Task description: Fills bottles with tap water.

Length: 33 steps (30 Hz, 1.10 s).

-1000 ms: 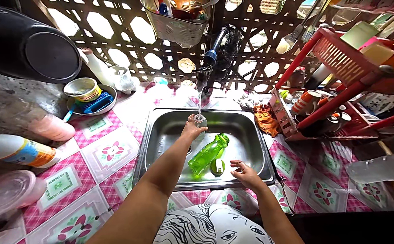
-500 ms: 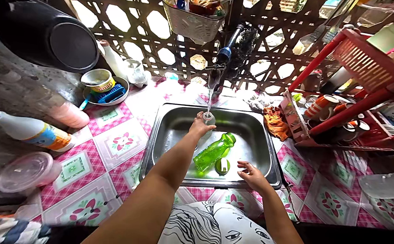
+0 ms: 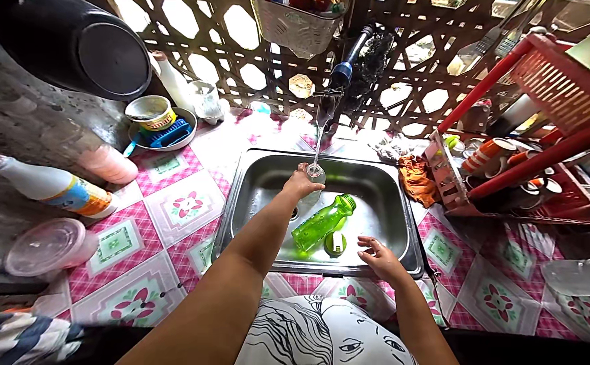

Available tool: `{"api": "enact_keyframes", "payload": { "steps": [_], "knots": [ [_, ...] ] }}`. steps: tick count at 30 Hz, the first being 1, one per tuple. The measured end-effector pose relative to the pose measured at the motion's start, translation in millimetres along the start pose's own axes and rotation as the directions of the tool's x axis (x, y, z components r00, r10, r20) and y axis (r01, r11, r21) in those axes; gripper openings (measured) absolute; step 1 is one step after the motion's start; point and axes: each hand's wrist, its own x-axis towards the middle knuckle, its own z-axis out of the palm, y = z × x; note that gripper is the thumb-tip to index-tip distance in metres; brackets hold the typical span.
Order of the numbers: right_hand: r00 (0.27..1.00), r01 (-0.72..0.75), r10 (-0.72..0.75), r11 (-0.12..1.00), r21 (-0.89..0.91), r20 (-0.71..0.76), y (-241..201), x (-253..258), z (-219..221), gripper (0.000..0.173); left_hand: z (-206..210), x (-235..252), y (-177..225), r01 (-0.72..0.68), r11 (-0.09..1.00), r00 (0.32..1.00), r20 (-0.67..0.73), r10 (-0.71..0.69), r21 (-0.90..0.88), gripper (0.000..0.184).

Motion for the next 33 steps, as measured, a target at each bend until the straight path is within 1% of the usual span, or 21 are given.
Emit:
{"api": "enact_keyframes", "payload": {
  "steps": [5,10,14,18,27,33],
  "knots": [
    [1.0,-0.008,0.008,1.0,0.003,0.005,1,0,1,0.05,1,7,-3,-0.009,1.0,0.999,0.031,0.009,-0.012,0.114],
    [1.0,-0.01,0.01,1.0,-0.005,0.009,1,-2,2,0.051,3,0,-2,-0.02,0.999,1.0,-0.002,0.02,-0.033,0.11],
    [1.0,-0.001,0.001,1.0,-0.006,0.012,2,-1,2,0.051,2,-11,3,0.016,1.0,0.999,-0.051,-0.015,0.017,0.11],
    [1.0,-0.012,0.012,1.0,-0.007,0.025,3,-1,2,0.051,2,-8,4,0.033,0.998,0.999,-0.028,-0.032,0.05,0.115],
    [1.0,-0.005,0.005,1.0,-0.011,0.03,6,-3,1,0.052,-1,-8,5,0.021,1.0,1.0,0.0,-0.021,0.023,0.114],
    [1.0,0.023,-0.023,0.998,0.06,0.0,6,-4,3,0.051,-1,-8,4,0.027,0.999,1.0,-0.001,-0.027,0.032,0.115]
  ]
}}
